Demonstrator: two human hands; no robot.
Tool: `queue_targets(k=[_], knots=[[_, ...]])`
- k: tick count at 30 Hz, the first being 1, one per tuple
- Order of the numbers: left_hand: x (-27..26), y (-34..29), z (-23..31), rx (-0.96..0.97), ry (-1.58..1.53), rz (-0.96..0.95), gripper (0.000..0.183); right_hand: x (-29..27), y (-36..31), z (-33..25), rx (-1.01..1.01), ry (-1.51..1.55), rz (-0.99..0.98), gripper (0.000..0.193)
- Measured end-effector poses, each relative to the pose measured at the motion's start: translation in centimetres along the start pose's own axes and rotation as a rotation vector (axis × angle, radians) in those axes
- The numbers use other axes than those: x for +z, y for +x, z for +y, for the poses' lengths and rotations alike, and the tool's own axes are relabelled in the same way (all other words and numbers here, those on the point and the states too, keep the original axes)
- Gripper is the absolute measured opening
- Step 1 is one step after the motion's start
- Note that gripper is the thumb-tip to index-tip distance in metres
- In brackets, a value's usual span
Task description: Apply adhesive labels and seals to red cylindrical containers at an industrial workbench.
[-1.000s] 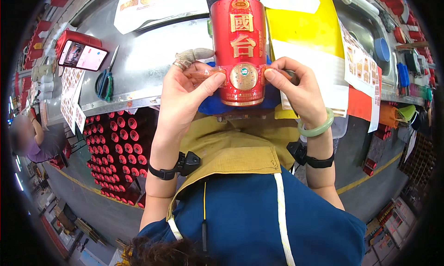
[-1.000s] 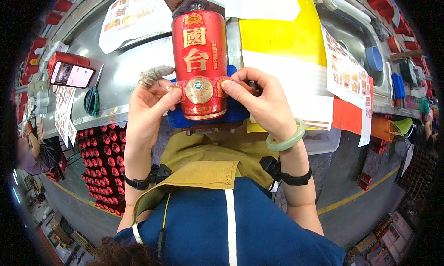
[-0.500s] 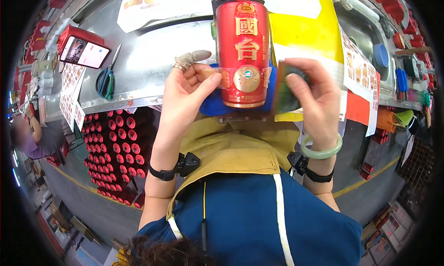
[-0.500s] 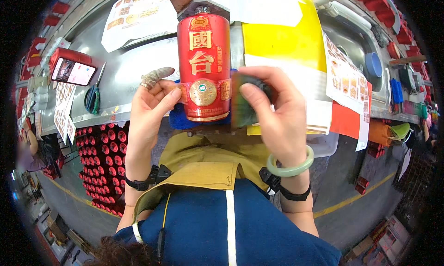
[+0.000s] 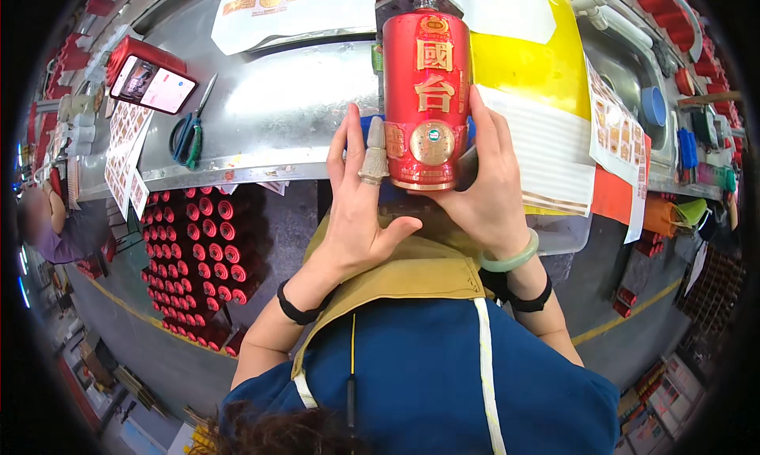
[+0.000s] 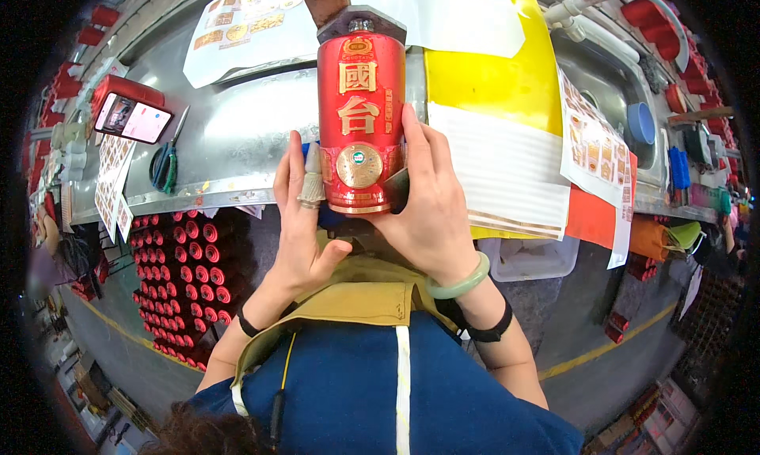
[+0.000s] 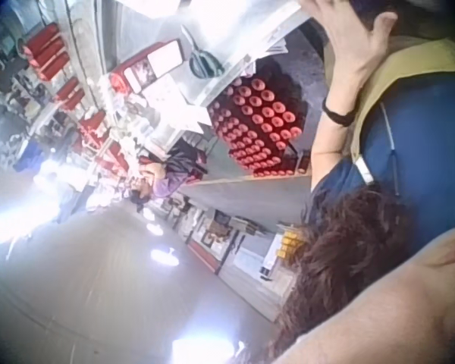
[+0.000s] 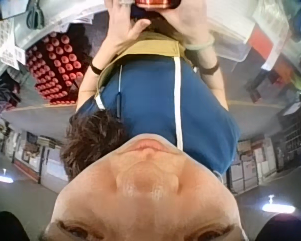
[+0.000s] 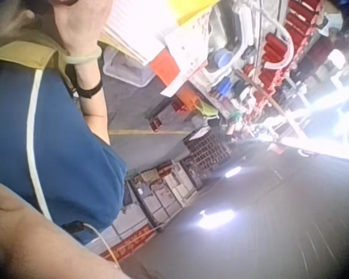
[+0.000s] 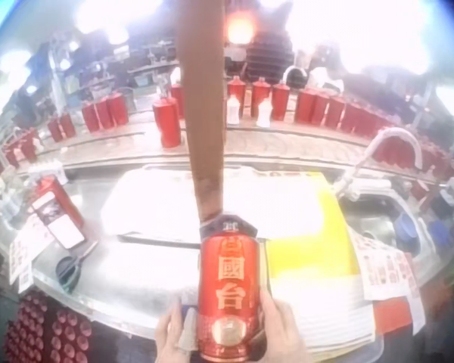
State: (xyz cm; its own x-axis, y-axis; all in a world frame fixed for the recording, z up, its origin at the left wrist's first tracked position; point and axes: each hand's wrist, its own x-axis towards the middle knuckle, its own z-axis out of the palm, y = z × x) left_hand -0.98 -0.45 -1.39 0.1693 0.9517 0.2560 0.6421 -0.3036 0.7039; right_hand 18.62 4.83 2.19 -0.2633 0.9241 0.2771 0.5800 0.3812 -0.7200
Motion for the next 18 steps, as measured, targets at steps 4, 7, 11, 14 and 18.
queue_targets(k=[4, 7, 11, 14, 18], knots=[[0.2, 0.2, 0.3, 0.024, 0.089, 0.01, 0.104, -0.3, 0.2, 0.5, 0.01, 0.212, 0.002, 0.109], [-0.4, 0.8, 1.6, 0.036, 0.138, -0.026, 0.092, -0.8, 0.4, 0.4, 0.035, 0.348, -0.017, 0.111], [-0.1, 1.5, 1.7, 0.027, 0.094, 0.085, 0.097, -1.7, 0.9, -0.1, 0.02, 0.313, -0.035, 0.113], [-0.3, 2.7, 1.7, 0.012, -0.007, 0.198, 0.106, -1.8, 0.7, 0.3, -0.002, 0.218, -0.047, 0.11], [-0.5, 4.0, 1.9, 0.093, -0.057, 0.209, 0.108, -5.0, 1.6, 0.1, 0.087, 0.184, -0.107, 0.061]])
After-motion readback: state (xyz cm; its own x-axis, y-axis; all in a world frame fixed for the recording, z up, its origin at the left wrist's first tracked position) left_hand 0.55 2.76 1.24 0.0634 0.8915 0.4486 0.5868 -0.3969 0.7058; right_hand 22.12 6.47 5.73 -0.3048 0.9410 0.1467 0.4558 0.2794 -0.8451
